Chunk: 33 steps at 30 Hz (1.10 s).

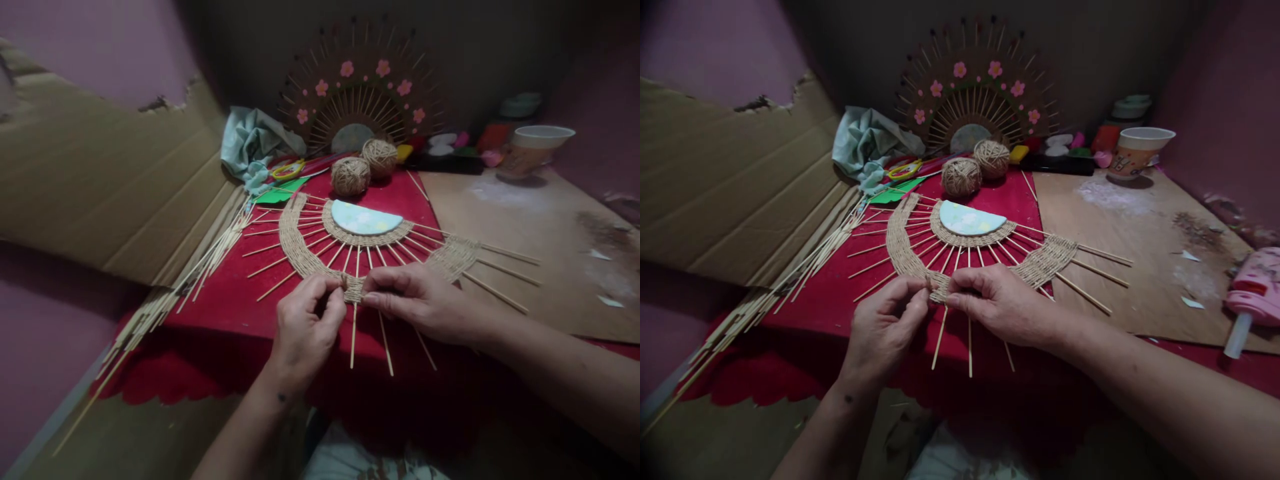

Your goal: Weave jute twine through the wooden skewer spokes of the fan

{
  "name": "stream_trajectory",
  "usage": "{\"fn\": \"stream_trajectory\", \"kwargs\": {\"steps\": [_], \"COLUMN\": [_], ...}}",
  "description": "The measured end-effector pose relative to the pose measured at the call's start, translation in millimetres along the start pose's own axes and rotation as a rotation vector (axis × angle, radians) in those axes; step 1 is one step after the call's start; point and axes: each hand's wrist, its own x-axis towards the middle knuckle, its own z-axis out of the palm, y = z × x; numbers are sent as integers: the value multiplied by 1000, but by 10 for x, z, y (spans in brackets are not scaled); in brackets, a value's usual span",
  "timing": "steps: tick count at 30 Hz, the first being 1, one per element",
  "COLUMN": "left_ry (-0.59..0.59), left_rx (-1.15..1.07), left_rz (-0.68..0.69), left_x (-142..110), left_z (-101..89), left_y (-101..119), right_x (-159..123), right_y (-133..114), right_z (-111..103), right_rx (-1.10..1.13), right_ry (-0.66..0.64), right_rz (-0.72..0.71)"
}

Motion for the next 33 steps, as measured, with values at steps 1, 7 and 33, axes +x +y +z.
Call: {"fn": "stream_trajectory", "kwargs": {"steps": [1, 7, 33], "left_ry": [13, 87, 381], "left_rx": [37, 223, 447], "left_rz": [0, 41, 97], "left_x": [-3, -30, -10], "left_z": [9, 54, -44], "left_y": [8, 35, -38], "right_x": [5, 18, 2], "right_y": [6, 20, 16], "right_z": [1, -17, -89], "right_rx": [-4, -2, -17], "right_ry": [-1, -23, -134], "right_rz": [-2, 17, 12]}}
